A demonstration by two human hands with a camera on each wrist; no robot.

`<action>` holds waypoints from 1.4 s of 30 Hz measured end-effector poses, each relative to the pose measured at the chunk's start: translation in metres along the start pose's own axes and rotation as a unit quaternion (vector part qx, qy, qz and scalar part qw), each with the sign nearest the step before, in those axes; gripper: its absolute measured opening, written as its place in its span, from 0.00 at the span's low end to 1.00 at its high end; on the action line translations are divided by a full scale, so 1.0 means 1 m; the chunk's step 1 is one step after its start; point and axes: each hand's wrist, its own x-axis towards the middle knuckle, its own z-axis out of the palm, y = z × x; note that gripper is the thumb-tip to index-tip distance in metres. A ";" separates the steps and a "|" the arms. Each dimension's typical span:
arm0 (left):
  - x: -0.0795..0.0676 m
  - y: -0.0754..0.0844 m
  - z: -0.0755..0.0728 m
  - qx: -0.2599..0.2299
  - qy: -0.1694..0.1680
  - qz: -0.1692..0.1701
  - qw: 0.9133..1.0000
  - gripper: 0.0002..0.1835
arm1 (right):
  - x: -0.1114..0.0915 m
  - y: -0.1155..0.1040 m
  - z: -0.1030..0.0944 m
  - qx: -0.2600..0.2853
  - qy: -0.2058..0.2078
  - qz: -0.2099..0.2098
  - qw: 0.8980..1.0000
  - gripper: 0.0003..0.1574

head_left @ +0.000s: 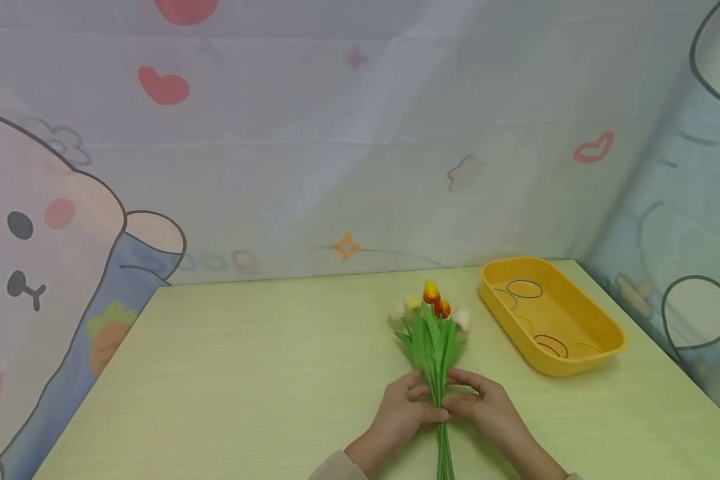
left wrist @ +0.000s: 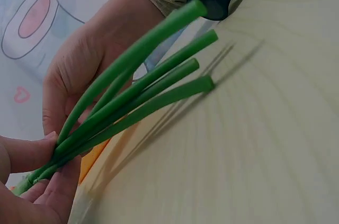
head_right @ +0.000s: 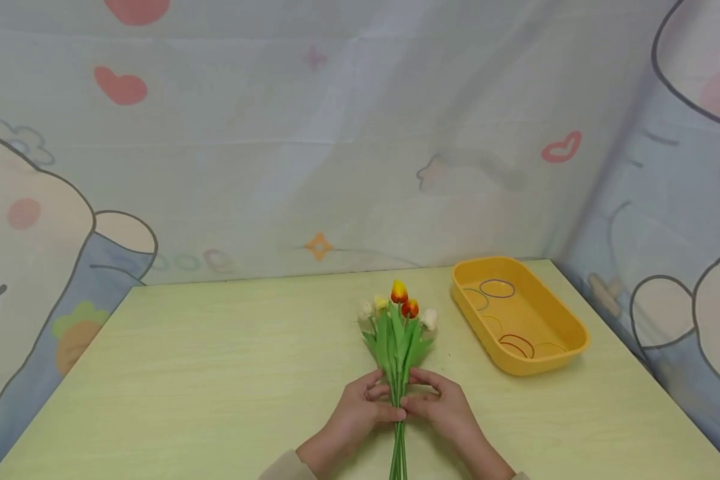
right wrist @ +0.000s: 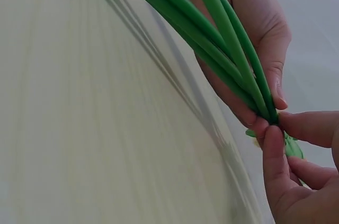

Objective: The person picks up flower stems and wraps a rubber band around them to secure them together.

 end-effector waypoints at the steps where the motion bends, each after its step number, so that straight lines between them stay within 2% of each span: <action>1: 0.000 0.001 0.000 -0.002 0.000 0.002 1.000 0.46 | 0.000 -0.001 0.000 0.011 -0.004 -0.003 1.000 0.42; 5: 0.000 0.003 0.001 -0.014 -0.003 0.016 1.000 0.38 | -0.002 -0.004 0.001 0.026 -0.011 -0.022 0.999 0.42; 10: -0.001 0.007 0.003 -0.021 -0.005 0.025 0.999 0.27 | -0.006 -0.009 0.006 0.009 -0.007 -0.064 0.998 0.39; 17: -0.001 0.019 -0.001 -0.001 0.004 0.043 0.999 0.25 | -0.011 -0.013 0.012 -0.038 0.007 -0.158 0.987 0.28; 21: -0.002 0.031 -0.007 -0.003 0.012 0.064 0.998 0.26 | -0.013 -0.013 0.015 -0.041 -0.002 -0.181 0.983 0.27; 26: -0.005 0.046 -0.015 -0.019 0.038 0.079 0.996 0.25 | -0.017 -0.015 0.020 -0.031 -0.047 -0.173 0.983 0.28; 30: -0.006 0.054 -0.020 -0.033 0.058 0.096 0.993 0.26 | -0.020 -0.017 0.025 -0.026 -0.084 -0.137 0.987 0.31; 33: -0.006 0.055 -0.022 -0.047 0.065 0.108 0.991 0.26 | -0.022 -0.018 0.030 -0.013 -0.110 -0.094 0.989 0.34; 37: -0.005 0.054 -0.023 -0.058 0.074 0.102 0.990 0.25 | -0.023 -0.017 0.035 0.013 -0.143 -0.053 0.988 0.38; 42: -0.006 0.049 -0.022 -0.063 0.079 0.099 0.990 0.25 | -0.022 -0.014 0.036 0.026 -0.154 -0.049 0.987 0.38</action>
